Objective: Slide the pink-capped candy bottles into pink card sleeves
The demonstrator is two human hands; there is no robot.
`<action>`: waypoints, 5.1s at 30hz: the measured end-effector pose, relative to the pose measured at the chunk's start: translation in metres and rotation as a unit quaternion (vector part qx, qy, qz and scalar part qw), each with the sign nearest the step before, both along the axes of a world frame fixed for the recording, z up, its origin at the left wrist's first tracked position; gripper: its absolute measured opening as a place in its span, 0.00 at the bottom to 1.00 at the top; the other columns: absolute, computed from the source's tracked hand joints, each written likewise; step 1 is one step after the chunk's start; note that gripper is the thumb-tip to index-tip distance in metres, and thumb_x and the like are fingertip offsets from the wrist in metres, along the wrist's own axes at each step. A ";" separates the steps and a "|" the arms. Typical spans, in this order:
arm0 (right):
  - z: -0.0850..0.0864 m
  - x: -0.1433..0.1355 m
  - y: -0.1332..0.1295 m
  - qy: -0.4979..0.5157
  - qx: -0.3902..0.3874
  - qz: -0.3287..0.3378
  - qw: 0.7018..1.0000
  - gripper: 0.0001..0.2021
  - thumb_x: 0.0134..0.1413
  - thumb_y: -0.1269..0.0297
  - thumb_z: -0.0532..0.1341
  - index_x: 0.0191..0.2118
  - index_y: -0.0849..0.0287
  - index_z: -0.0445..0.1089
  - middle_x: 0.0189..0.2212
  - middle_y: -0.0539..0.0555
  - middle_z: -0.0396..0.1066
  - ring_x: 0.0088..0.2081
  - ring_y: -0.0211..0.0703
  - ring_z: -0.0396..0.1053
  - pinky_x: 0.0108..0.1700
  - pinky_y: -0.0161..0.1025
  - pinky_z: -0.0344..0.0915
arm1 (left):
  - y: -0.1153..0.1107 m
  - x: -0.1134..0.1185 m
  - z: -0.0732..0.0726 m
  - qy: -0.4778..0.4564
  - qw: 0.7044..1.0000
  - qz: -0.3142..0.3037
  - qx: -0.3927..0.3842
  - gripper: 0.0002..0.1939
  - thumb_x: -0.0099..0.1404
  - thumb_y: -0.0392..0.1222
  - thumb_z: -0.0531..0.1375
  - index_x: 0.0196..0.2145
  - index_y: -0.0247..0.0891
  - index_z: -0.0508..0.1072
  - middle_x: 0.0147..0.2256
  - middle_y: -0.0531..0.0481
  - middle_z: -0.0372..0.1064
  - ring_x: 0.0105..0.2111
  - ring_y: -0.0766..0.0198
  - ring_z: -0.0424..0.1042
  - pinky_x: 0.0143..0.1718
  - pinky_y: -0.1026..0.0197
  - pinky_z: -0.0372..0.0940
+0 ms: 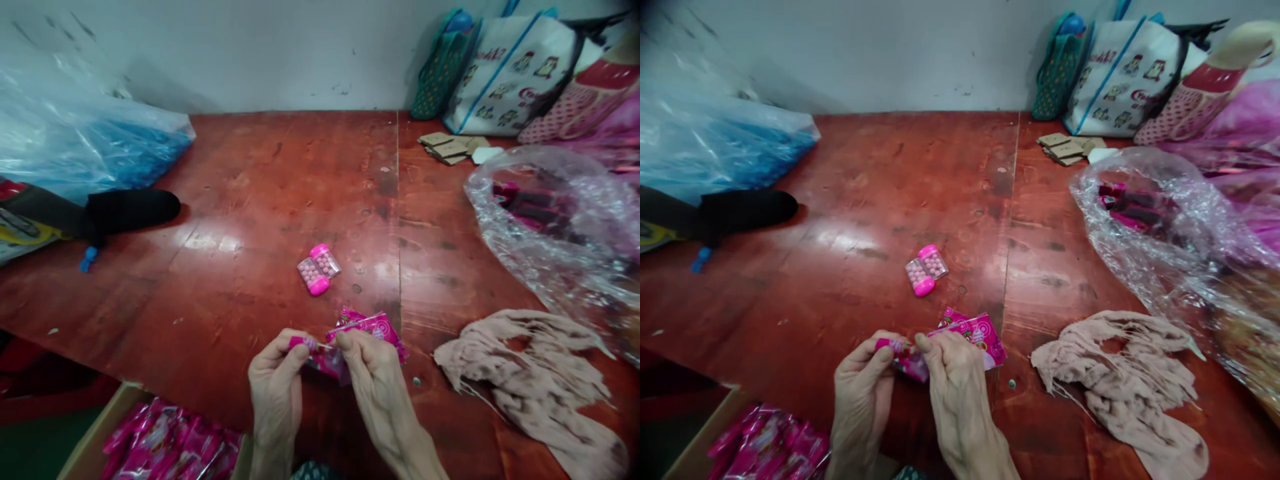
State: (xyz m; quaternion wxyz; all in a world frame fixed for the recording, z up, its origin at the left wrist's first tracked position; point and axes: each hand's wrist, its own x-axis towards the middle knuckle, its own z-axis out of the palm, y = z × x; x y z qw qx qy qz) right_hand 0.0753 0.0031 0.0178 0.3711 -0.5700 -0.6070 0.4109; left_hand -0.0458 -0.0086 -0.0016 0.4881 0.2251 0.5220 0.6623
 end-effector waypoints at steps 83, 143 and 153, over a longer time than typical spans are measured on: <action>-0.032 0.005 -0.017 0.023 0.115 -0.095 0.989 0.24 0.53 0.69 0.60 0.56 0.56 0.61 0.50 0.54 0.69 0.47 0.47 0.70 0.47 0.39 0.69 | 0.021 0.035 0.003 -0.277 0.950 -0.102 -0.106 0.15 0.48 0.47 0.67 0.31 0.35 0.77 0.36 0.42 0.75 0.43 0.50 0.71 0.48 0.50 0.61; -0.010 -0.002 -0.018 0.446 -0.287 0.075 0.845 0.25 0.56 0.52 0.54 0.14 0.62 0.68 0.09 0.47 0.59 0.11 0.29 0.56 0.15 0.27 0.51 | -0.014 0.035 0.022 -0.182 0.938 -0.211 -0.208 0.24 0.56 0.55 0.59 0.43 0.33 0.73 0.07 0.59 0.56 0.06 0.71 0.53 0.08 0.69 0.49; -0.016 -0.002 -0.023 0.394 -0.285 0.083 0.870 0.25 0.58 0.53 0.53 0.14 0.61 0.65 0.08 0.46 0.58 0.09 0.28 0.53 0.13 0.26 0.49 | -0.008 0.039 0.022 -0.167 0.941 -0.189 -0.225 0.20 0.57 0.50 0.59 0.42 0.32 0.71 0.12 0.58 0.61 0.05 0.75 0.51 0.06 0.72 0.49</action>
